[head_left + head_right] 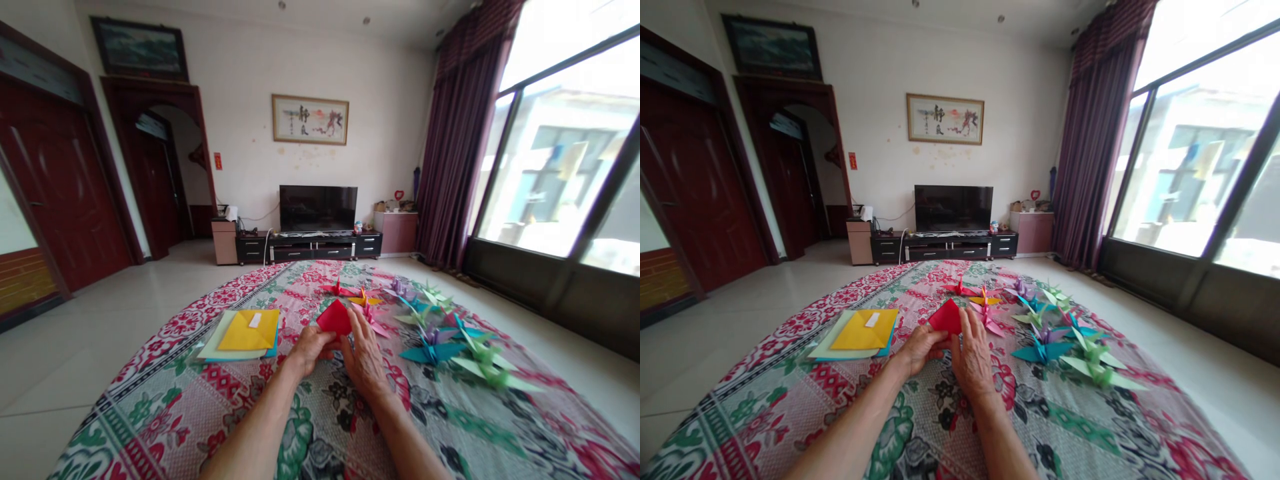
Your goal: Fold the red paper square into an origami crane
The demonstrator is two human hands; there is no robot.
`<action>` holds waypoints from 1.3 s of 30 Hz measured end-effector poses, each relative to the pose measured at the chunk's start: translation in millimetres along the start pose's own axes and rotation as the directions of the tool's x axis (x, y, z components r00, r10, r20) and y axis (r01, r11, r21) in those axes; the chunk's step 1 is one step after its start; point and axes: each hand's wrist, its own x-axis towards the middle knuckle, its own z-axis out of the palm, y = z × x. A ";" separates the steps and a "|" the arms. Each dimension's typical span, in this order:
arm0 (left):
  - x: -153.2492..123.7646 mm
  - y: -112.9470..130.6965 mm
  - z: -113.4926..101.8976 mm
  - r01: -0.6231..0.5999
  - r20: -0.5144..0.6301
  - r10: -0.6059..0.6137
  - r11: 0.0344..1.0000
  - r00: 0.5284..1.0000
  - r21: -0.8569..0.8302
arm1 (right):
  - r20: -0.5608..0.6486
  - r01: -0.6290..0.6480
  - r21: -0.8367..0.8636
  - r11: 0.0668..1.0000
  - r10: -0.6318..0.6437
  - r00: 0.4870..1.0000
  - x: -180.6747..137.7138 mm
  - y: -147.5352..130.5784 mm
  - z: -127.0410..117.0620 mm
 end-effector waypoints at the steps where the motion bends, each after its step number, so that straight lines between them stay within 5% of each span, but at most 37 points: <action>1: 0.0 0.2 0.2 0.003 -0.007 -0.003 1.000 1.000 -0.001 | 0.006 0.001 -0.005 1.000 -0.001 1.000 -0.1 0.2 0.3; 11: 3.6 -1.7 0.2 0.014 -0.047 -0.014 1.000 0.999 0.015 | -0.033 -0.007 0.121 0.993 0.011 0.999 0.6 0.0 0.7; 19: -6.8 3.5 -8.9 -0.020 0.238 -0.011 0.992 0.971 0.127 | -0.082 -0.272 0.362 0.891 0.321 0.943 2.4 10.7 2.3; 25: -13.1 10.8 -21.8 0.085 0.385 -0.094 0.996 0.918 0.039 | -0.079 -0.173 0.368 0.914 0.216 0.973 2.9 3.4 -6.0; 39: -12.1 24.4 -24.8 0.031 0.275 -0.103 0.967 0.956 0.253 | -0.034 -0.056 0.349 0.935 0.072 0.997 5.7 -9.9 -12.5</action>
